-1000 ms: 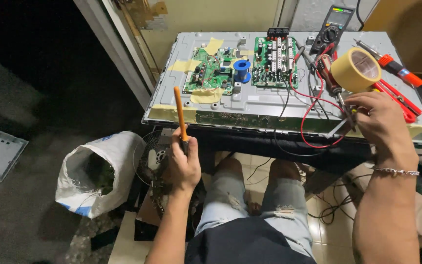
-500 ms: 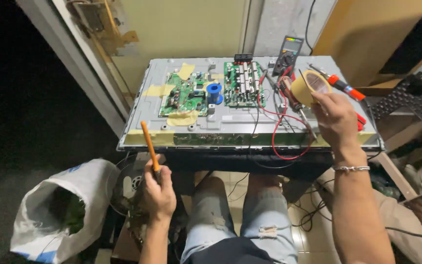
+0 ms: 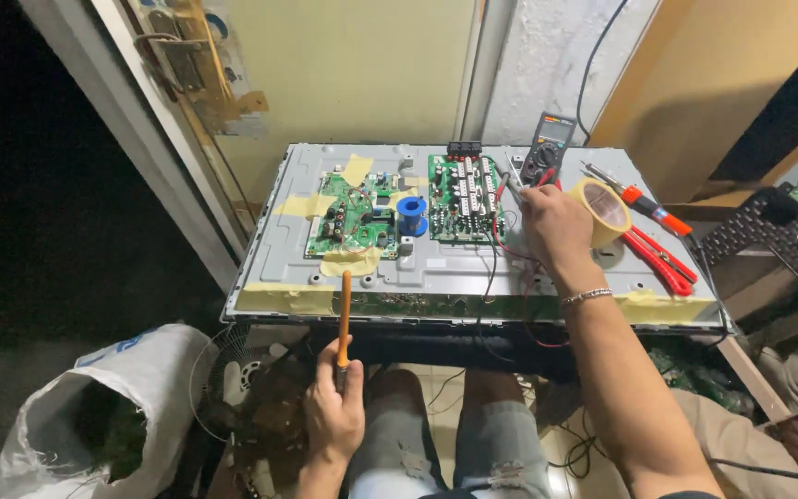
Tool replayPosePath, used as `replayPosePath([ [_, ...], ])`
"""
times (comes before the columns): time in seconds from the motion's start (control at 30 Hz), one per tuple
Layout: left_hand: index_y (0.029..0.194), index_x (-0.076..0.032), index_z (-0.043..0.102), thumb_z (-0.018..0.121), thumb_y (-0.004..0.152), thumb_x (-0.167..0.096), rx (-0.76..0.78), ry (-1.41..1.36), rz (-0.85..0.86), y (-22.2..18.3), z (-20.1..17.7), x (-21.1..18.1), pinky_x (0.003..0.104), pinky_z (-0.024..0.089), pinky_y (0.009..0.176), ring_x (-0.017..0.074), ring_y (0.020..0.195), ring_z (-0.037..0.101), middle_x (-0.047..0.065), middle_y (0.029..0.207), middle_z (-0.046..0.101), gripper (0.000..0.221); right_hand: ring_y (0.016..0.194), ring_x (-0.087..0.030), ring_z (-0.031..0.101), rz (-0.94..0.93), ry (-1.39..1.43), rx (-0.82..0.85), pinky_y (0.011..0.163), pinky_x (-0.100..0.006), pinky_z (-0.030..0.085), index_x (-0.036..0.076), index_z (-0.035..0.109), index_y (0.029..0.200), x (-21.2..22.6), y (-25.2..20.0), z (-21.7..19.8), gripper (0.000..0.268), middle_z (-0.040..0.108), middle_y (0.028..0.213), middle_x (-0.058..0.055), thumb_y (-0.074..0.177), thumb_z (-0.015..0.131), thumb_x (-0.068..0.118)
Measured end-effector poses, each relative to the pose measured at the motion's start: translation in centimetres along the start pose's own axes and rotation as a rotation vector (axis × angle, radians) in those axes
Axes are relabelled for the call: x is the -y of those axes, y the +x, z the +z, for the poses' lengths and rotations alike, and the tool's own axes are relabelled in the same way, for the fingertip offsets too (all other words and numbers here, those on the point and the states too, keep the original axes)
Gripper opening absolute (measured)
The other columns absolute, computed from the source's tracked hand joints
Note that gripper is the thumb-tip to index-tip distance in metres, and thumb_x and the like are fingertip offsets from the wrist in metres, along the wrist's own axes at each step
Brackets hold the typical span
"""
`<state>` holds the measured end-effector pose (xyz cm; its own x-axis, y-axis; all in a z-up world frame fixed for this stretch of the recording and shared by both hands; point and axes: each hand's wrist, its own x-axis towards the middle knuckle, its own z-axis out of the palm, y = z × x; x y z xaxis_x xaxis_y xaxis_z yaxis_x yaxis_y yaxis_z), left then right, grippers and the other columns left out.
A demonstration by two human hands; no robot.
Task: Testing and repairing a television circuit board using a soldering iron and multimeter probes.
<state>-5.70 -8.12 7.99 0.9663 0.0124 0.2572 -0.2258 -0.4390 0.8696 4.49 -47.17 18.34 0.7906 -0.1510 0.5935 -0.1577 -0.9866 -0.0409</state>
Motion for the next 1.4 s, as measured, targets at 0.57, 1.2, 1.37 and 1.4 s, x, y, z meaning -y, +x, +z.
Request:
replayPosePath([
  [0.57,0.148,-0.002,0.041,0.024,0.107,-0.059,0.229,0.063,0.616,3.2,2.4,-6.7,0.053,0.05,0.082,0.0386,0.101,0.063,0.022,0.12,0.064,0.073,0.093,-0.017,0.075,-0.193,1.176,0.552,0.084,-0.032,0.058,0.006,0.076,0.108,11.9,-8.2,-8.7,0.035,0.081,0.104,-0.005,0.091,0.068,0.036],
  [1.2,0.153,-0.012,0.045,0.048,0.101,-0.06,-0.175,0.543,0.499,8.5,1.4,1.2,0.064,0.014,0.12,0.038,0.151,0.029,0.018,0.158,0.038,0.071,0.057,-0.029,0.066,-0.102,0.805,-0.126,0.057,-0.032,0.053,0.015,0.079,0.092,13.9,-8.3,-6.2,0.007,0.073,0.071,-0.005,0.092,0.075,0.021],
  [1.37,0.154,-0.013,0.043,0.05,0.1,-0.058,-0.173,0.544,0.487,8.3,1.6,1.5,0.064,0.014,0.12,0.0375,0.152,0.027,0.018,0.16,0.036,0.071,0.052,-0.025,0.06,-0.083,0.767,-0.232,0.056,-0.03,0.051,0.01,0.08,0.101,13.4,-8.3,-5.7,0.011,0.067,0.067,-0.007,0.098,0.071,0.016],
  [1.4,0.154,-0.012,0.043,0.05,0.1,-0.058,-0.176,0.544,0.492,8.5,1.6,1.5,0.064,0.014,0.12,0.0375,0.153,0.027,0.018,0.16,0.035,0.071,0.05,-0.026,0.06,-0.109,0.75,-0.223,0.053,-0.03,0.05,0.012,0.079,0.099,13.5,-8.2,-5.3,0.01,0.067,0.065,-0.007,0.098,0.071,0.017],
])
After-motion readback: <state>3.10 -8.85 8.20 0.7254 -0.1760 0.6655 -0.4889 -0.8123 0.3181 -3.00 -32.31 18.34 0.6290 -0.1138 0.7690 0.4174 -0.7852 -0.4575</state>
